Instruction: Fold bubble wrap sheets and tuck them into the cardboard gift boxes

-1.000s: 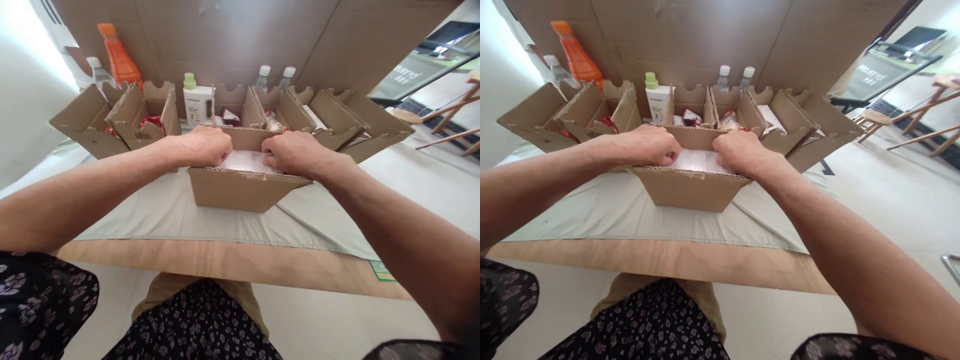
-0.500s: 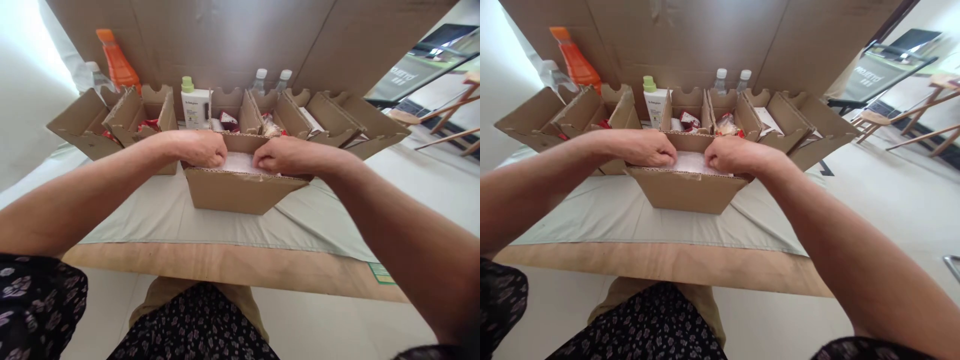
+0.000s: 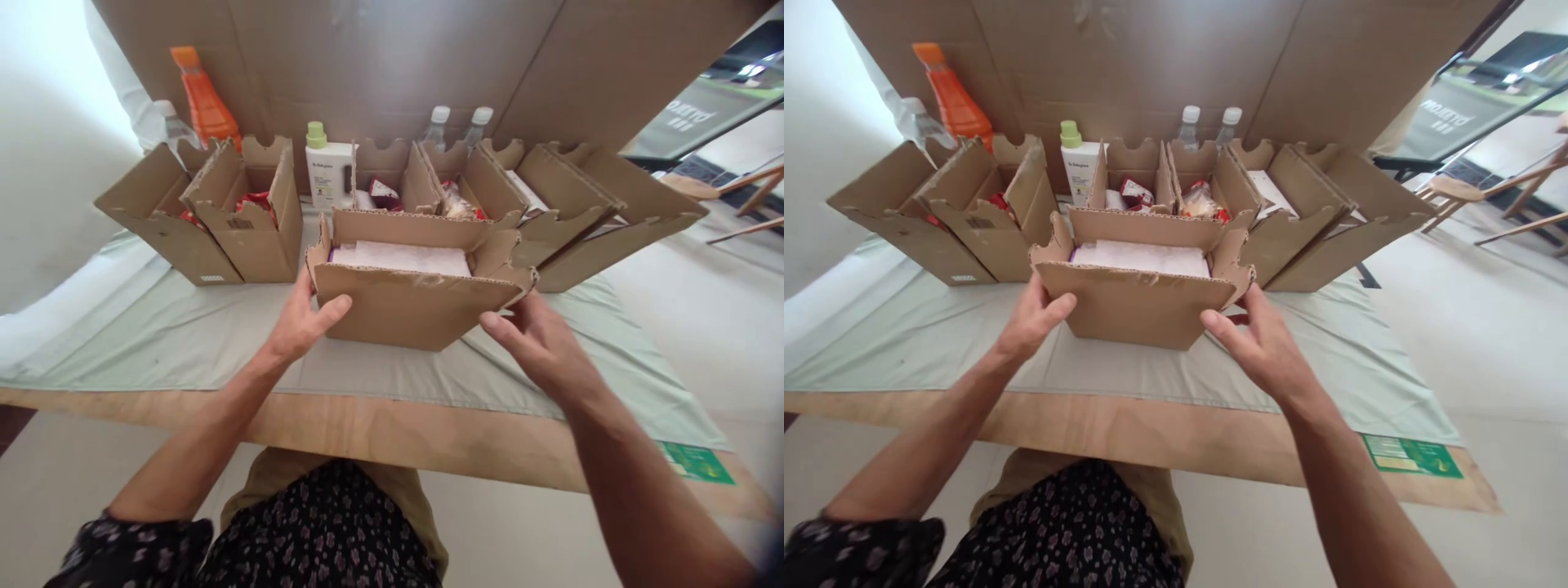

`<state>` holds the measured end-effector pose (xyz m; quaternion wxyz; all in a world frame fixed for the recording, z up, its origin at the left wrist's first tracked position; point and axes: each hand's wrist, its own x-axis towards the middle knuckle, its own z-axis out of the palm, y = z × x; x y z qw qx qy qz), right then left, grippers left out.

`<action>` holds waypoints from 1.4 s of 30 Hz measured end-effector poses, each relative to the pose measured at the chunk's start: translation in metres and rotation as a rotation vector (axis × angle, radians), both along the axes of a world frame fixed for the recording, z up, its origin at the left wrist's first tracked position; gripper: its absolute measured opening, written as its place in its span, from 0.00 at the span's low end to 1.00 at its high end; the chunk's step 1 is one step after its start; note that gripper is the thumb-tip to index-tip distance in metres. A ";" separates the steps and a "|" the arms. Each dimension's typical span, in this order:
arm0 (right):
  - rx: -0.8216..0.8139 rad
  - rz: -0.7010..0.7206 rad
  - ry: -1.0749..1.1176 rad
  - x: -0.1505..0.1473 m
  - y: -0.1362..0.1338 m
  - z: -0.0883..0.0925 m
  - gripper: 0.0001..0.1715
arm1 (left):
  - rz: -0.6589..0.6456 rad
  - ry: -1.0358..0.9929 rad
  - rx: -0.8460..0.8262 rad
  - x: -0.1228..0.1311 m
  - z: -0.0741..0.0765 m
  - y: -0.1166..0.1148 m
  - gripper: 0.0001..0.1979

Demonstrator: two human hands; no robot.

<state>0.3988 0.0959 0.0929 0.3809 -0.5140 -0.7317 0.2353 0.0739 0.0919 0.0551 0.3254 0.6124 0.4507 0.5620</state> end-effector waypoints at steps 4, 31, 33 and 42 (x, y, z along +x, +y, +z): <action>0.078 -0.131 0.011 -0.029 -0.003 -0.023 0.31 | -0.002 -0.170 -0.035 0.025 -0.015 -0.008 0.37; 0.087 0.214 0.093 -0.173 0.054 -0.020 0.40 | 0.489 -0.195 -0.033 0.013 -0.023 -0.132 0.49; 0.131 0.170 0.123 -0.184 0.051 -0.029 0.39 | 0.473 -0.165 -0.006 0.018 -0.030 -0.137 0.49; 0.167 0.148 0.244 -0.206 0.031 -0.042 0.37 | 0.412 -0.133 -0.044 0.031 -0.034 -0.142 0.47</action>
